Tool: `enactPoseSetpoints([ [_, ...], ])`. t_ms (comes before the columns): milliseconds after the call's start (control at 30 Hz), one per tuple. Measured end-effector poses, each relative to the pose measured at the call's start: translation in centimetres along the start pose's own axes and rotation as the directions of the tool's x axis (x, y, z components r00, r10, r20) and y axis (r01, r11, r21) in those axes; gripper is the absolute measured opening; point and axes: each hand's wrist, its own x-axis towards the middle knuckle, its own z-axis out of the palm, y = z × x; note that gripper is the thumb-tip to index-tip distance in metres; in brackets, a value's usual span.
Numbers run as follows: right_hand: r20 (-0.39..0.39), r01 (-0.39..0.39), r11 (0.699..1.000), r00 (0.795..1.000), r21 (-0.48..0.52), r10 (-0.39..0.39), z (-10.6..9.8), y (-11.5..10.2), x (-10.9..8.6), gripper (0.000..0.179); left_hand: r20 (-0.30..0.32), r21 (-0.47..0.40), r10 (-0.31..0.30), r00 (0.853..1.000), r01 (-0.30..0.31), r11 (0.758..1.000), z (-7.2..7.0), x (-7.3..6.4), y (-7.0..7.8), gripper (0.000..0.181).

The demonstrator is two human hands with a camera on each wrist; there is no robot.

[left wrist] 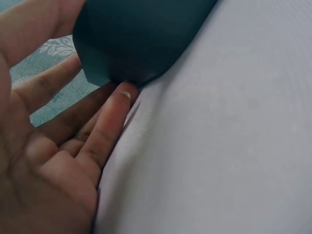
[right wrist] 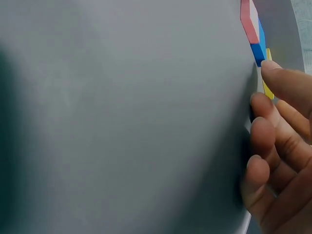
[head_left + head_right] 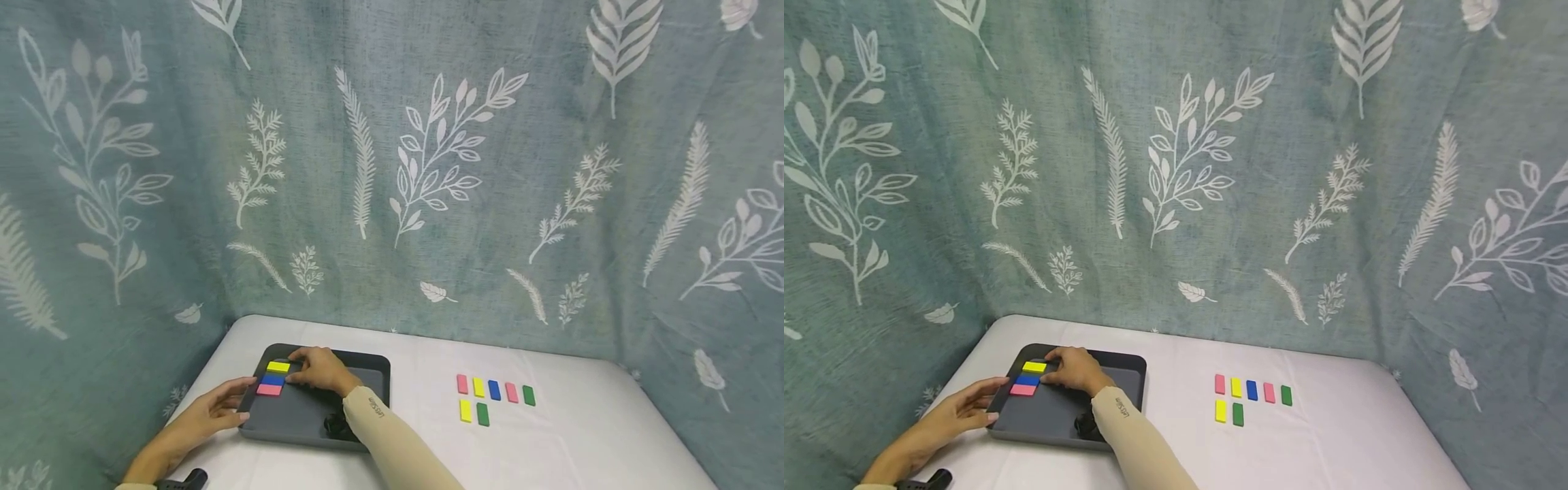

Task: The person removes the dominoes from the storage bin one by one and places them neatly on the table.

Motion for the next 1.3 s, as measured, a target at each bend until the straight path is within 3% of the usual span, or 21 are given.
enactPoseSetpoints([
  [533, -0.019, 0.014, 0.991, 1.0, -0.133, -0.016, 0.3, -1.2, -0.1, 0.037, -0.023, -0.009, -0.003, 1.0, 0.003, 1.0, -0.2, -0.2, 0.1, 0.074],
  [767, -0.055, 0.0, 0.991, 0.998, -0.134, -0.007, 0.5, -1.0, -0.2, 0.032, -0.015, -0.031, 0.003, 1.0, -0.003, 1.0, -0.1, -0.1, 0.0, 0.074],
  [1000, -0.025, 0.017, 0.993, 0.999, -0.116, -0.02, 0.5, -0.9, -0.3, 0.038, -0.006, -0.031, 0.013, 1.0, -0.013, 0.999, -0.1, -0.2, -0.2, 0.074],
  [1300, -0.028, 0.045, 0.995, 0.998, -0.093, -0.048, 0.5, -0.5, -0.4, 0.016, -0.011, -0.025, 0.004, 1.0, -0.004, 1.0, 0.0, -0.2, 0.4, 0.074],
])
